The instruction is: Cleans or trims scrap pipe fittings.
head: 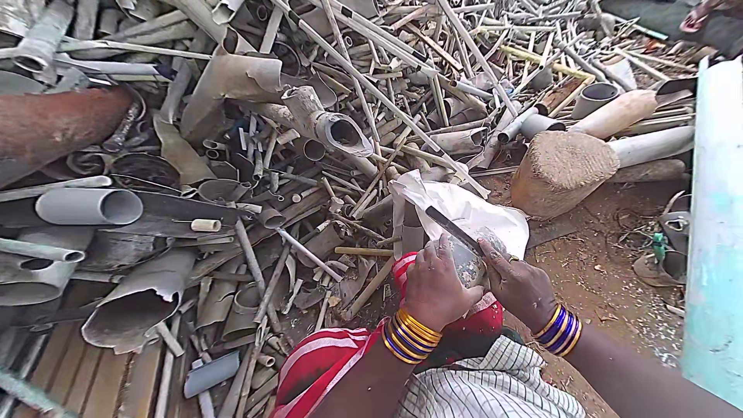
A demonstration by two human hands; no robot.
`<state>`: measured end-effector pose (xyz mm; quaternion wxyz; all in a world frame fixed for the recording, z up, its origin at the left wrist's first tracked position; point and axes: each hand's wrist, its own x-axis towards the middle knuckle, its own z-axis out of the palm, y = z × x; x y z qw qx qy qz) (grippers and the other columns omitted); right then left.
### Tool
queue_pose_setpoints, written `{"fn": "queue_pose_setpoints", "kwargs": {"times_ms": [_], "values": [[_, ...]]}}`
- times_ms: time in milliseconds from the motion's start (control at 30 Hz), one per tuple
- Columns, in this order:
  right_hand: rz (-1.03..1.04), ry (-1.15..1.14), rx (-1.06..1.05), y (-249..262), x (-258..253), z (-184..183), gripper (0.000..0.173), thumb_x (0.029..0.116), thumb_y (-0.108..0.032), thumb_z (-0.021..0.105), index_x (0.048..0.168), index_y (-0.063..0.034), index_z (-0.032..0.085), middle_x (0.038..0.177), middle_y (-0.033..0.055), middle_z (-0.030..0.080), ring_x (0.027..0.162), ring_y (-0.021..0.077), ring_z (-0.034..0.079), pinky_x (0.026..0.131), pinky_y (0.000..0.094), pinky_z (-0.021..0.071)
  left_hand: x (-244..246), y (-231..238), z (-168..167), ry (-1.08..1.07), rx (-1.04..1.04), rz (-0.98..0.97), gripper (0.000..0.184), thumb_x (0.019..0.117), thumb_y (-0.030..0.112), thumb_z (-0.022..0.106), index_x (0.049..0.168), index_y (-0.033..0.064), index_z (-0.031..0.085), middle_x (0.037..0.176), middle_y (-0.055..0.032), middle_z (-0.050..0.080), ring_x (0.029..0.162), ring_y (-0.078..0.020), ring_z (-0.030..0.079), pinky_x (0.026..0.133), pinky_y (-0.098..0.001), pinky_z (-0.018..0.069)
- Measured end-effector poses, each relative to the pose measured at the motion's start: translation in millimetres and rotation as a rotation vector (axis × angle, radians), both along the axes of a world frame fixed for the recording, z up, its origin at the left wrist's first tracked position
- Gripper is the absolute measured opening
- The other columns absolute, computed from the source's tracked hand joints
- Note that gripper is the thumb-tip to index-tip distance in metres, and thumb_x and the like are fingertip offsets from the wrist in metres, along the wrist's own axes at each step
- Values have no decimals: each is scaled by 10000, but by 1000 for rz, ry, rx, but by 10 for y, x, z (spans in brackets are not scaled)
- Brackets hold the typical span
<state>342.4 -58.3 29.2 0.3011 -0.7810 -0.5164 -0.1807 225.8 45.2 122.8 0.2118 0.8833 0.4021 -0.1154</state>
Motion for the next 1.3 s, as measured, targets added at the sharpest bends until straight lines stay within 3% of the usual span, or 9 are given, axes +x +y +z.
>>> {"fn": "queue_pose_setpoints", "kwargs": {"times_ms": [100, 267, 400, 567, 667, 833, 967, 1133, 1300], "values": [[-82, 116, -99, 19, 92, 43, 408, 992, -103, 478, 1338, -71, 692, 672, 214, 679, 549, 412, 668, 477, 532, 496, 51, -20, 8, -11, 3, 3, 1139, 781, 603, 775, 1614, 33, 247, 1555, -221, 426, 1394, -377, 466, 1068, -517, 444], [-10, 9, -2, -90, 31, 2, 412, 927, -100, 514, 1274, -55, 731, 587, 149, 628, 443, 332, 603, 399, 443, 454, 70, -43, 3, -3, 2, -27, 1157, 775, 602, 784, 1619, 36, 231, 1565, -218, 413, 1407, -372, 452, 1080, -513, 436], [-100, 140, -71, -88, 99, 26, 414, 979, -87, 492, 1345, -44, 679, 722, 221, 706, 576, 420, 684, 504, 544, 520, 168, -100, 19, 11, 15, -24, 1135, 786, 612, 770, 1614, 35, 249, 1564, -222, 413, 1408, -374, 450, 1076, -523, 435], [-50, -20, -14, -227, 130, -13, 426, 926, -95, 502, 1287, -69, 727, 590, 172, 631, 453, 362, 613, 407, 470, 460, 172, -148, 45, 14, 9, -67, 1128, 793, 592, 771, 1624, 57, 226, 1586, -204, 389, 1441, -363, 413, 1098, -526, 416], [-138, 57, -88, -218, 140, 29, 416, 968, -84, 501, 1339, -55, 687, 678, 216, 683, 554, 419, 674, 482, 529, 507, 200, -190, 58, 28, 14, -59, 1117, 804, 602, 760, 1622, 53, 231, 1583, -213, 389, 1435, -372, 419, 1098, -537, 414], [-71, -11, -81, -306, 112, 39, 429, 944, -84, 500, 1325, -36, 692, 614, 193, 649, 492, 392, 645, 436, 504, 488, 102, -202, 70, 29, 7, -85, 1134, 808, 594, 762, 1628, 49, 200, 1609, -219, 348, 1462, -375, 384, 1106, -543, 402], [-91, 108, -85, -268, -38, 87, 400, 1004, -100, 481, 1348, -34, 674, 706, 220, 702, 587, 430, 690, 518, 555, 529, 52, -199, 76, -4, -5, -49, 1127, 809, 585, 768, 1623, 40, 211, 1582, -225, 379, 1433, -384, 414, 1094, -557, 411], [-35, -2, -70, -278, -65, 87, 412, 967, -101, 497, 1322, -59, 701, 666, 201, 684, 519, 399, 662, 452, 528, 499, -55, -174, 85, -12, -20, -42, 1126, 817, 581, 764, 1627, 43, 196, 1599, -206, 361, 1441, -374, 405, 1104, -553, 401], [-45, 91, -87, -214, -226, 130, 419, 1005, -113, 464, 1362, 6, 648, 720, 218, 713, 597, 423, 700, 534, 564, 541, -161, -115, 85, -51, -55, -31, 1136, 807, 566, 784, 1627, 44, 196, 1591, -216, 363, 1425, -387, 416, 1100, -564, 398]]}}
